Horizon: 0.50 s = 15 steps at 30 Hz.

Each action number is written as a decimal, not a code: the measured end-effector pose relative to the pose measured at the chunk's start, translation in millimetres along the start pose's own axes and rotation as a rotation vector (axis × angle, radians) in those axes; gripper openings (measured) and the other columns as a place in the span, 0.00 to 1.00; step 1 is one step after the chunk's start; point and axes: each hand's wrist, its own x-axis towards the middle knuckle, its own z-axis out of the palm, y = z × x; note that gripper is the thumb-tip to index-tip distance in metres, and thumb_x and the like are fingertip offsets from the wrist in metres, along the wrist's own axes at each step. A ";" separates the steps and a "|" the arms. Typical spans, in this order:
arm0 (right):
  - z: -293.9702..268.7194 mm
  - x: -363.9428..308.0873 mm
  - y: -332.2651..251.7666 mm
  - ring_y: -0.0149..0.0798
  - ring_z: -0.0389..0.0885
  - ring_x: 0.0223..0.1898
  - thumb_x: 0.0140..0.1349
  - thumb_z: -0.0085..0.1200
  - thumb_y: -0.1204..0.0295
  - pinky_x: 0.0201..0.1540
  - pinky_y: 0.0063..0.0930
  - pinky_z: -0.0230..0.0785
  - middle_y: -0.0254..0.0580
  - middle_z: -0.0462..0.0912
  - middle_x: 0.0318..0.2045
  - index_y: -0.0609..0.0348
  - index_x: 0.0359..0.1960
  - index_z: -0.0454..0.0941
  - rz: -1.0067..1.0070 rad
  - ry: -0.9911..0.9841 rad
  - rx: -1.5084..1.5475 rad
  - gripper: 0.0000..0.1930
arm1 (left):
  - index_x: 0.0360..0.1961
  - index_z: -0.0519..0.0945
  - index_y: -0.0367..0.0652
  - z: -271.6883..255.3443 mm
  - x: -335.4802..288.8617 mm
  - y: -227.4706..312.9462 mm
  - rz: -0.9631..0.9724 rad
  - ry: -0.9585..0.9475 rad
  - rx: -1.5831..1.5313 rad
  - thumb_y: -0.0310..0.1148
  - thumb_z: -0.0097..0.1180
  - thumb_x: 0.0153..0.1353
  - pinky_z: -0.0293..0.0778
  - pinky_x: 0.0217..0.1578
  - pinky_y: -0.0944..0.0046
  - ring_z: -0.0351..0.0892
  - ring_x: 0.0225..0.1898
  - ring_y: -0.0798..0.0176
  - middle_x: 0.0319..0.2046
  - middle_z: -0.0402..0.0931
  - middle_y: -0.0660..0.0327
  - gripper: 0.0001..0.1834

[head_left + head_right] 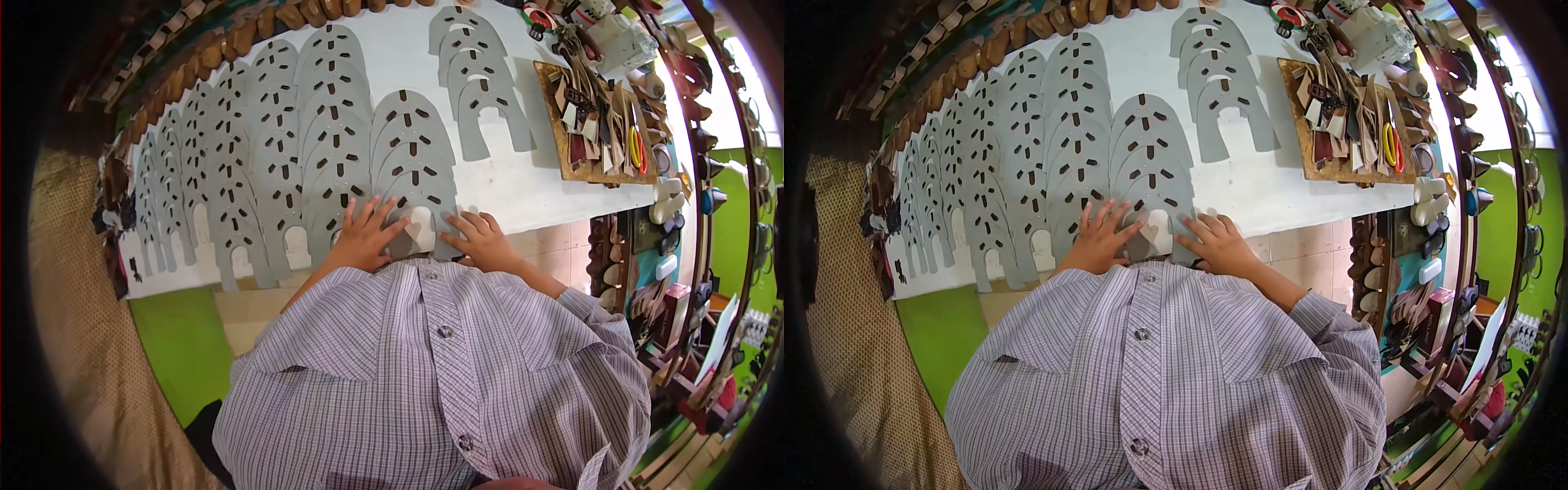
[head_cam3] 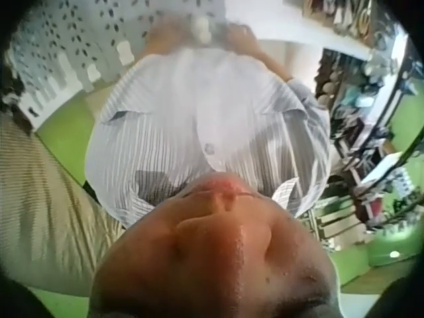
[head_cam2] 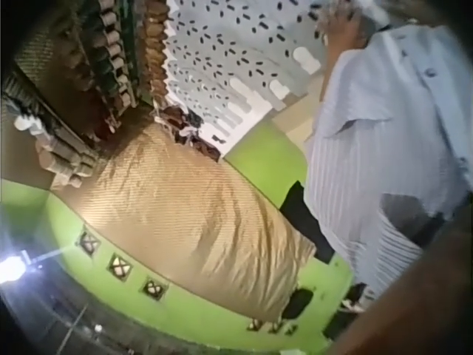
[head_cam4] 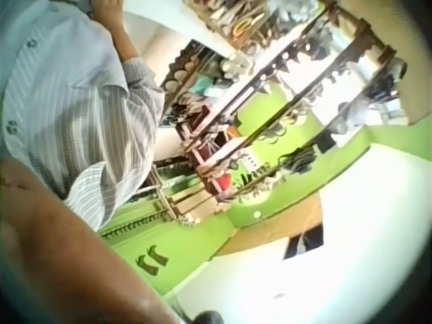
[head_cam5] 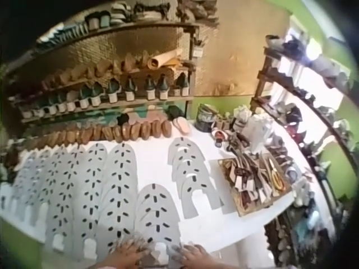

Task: Sorting and organizing white shoe upper components on a workbench.

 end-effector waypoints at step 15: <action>-35.4 3.1 16.7 0.42 0.77 0.33 0.46 0.59 0.74 0.39 0.34 0.67 0.38 0.80 0.27 0.56 0.31 0.79 0.241 0.373 0.369 0.08 | 0.34 0.77 0.53 -19.5 13.2 14.8 0.069 0.397 0.103 0.40 0.59 0.46 0.45 0.57 0.38 0.59 0.59 0.62 0.55 0.65 0.68 0.12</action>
